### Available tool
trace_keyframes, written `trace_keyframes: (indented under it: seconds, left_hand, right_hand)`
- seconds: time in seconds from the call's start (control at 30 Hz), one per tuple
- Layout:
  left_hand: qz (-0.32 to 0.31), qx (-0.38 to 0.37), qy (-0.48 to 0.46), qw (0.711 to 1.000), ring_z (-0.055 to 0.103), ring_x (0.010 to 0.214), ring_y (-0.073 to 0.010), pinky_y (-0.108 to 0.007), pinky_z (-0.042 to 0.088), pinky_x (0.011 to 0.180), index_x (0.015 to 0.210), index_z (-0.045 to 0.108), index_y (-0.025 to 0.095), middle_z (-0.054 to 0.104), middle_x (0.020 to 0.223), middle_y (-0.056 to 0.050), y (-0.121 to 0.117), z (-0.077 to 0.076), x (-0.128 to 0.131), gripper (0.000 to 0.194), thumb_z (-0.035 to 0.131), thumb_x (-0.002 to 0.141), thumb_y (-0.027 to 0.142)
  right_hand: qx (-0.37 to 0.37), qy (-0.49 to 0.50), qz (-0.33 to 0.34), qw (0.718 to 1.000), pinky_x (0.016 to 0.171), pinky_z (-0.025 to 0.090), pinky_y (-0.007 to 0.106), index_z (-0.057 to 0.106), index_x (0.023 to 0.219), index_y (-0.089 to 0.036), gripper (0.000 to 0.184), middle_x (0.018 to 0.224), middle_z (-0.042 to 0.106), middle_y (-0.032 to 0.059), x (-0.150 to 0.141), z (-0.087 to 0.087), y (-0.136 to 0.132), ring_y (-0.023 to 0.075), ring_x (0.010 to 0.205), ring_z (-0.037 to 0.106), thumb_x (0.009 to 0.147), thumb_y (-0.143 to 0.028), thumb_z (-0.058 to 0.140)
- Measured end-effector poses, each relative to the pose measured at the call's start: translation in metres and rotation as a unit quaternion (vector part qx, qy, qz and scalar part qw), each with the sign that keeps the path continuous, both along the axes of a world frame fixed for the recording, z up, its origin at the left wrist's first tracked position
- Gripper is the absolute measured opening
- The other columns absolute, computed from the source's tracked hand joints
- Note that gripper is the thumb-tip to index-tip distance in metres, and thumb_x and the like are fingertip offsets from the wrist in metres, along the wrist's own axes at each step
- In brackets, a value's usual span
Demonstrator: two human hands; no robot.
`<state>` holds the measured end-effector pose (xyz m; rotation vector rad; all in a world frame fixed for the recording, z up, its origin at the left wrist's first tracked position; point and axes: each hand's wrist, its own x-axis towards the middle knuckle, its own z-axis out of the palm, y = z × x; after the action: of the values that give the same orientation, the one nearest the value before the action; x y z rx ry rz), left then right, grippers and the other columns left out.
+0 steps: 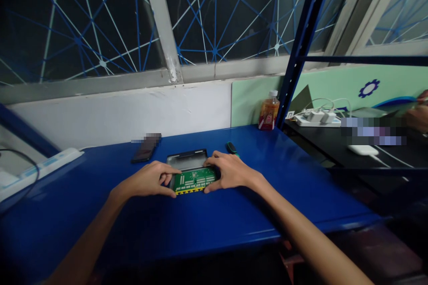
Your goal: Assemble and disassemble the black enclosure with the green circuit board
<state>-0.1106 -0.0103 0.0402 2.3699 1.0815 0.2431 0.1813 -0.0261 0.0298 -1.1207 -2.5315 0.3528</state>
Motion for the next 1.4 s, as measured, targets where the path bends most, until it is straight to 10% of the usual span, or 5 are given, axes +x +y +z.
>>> trace_keyframes:
  seconds: [0.2,0.47,0.7,0.97,1.4]
  left_hand:
    - [0.01,0.013,0.006,1.0,0.054,0.054,-0.0167,-0.027,0.028,0.049,0.115,0.068,0.022,0.061,0.061,-0.001,-0.005,0.006,0.009,0.059,0.075,0.061,0.045]
    - [0.001,0.108,-0.028,0.994,0.052,0.055,-0.0164,-0.026,0.029,0.052,0.114,0.069,0.023,0.055,0.056,0.001,-0.012,0.001,0.028,0.056,0.072,0.065,0.052]
    - [-0.015,0.163,-0.027,0.986,0.051,0.053,-0.014,-0.024,0.033,0.054,0.108,0.071,0.02,0.053,0.054,0.003,-0.018,-0.008,0.04,0.06,0.068,0.068,0.064]
    - [-0.021,0.193,-0.057,0.979,0.052,0.053,-0.0133,-0.024,0.037,0.054,0.105,0.072,0.016,0.052,0.053,0.003,-0.021,-0.012,0.044,0.059,0.069,0.068,0.063]
    - [-0.02,0.191,-0.052,0.98,0.051,0.051,-0.0125,-0.025,0.038,0.053,0.101,0.073,0.017,0.053,0.052,0.003,-0.019,-0.012,0.042,0.054,0.067,0.071,0.061]
  right_hand:
    - [0.08,0.04,-0.178,0.98,0.062,0.041,0.03,0.064,0.1,-0.022,0.037,0.093,0.064,0.0065,0.018,0.002,0.019,0.0203,0.075,0.059,0.085,-0.055,0.055]
    - [0.056,-0.086,-0.365,0.925,0.056,0.038,0.03,0.065,0.102,-0.021,0.057,0.084,0.071,0.0105,0.037,-0.022,0.047,0.0287,0.076,0.066,0.077,-0.071,0.051]
    - [0.022,-0.036,-0.365,0.93,0.058,0.042,0.028,0.069,0.097,-0.021,0.04,0.09,0.073,0.0092,0.038,-0.025,0.056,0.0266,0.083,0.067,0.078,-0.055,0.059]
    - [0.085,0.332,-0.335,0.878,0.049,0.045,0.026,0.064,0.08,-0.016,0.045,0.052,0.064,0.0024,0.047,-0.002,0.043,0.0183,0.045,0.062,0.084,-0.058,0.051]
    - [0.124,0.342,-0.278,0.889,0.052,0.046,0.028,0.063,0.085,-0.017,0.034,0.05,0.063,0.0002,0.034,-0.003,0.035,0.0183,0.048,0.063,0.086,-0.051,0.054]
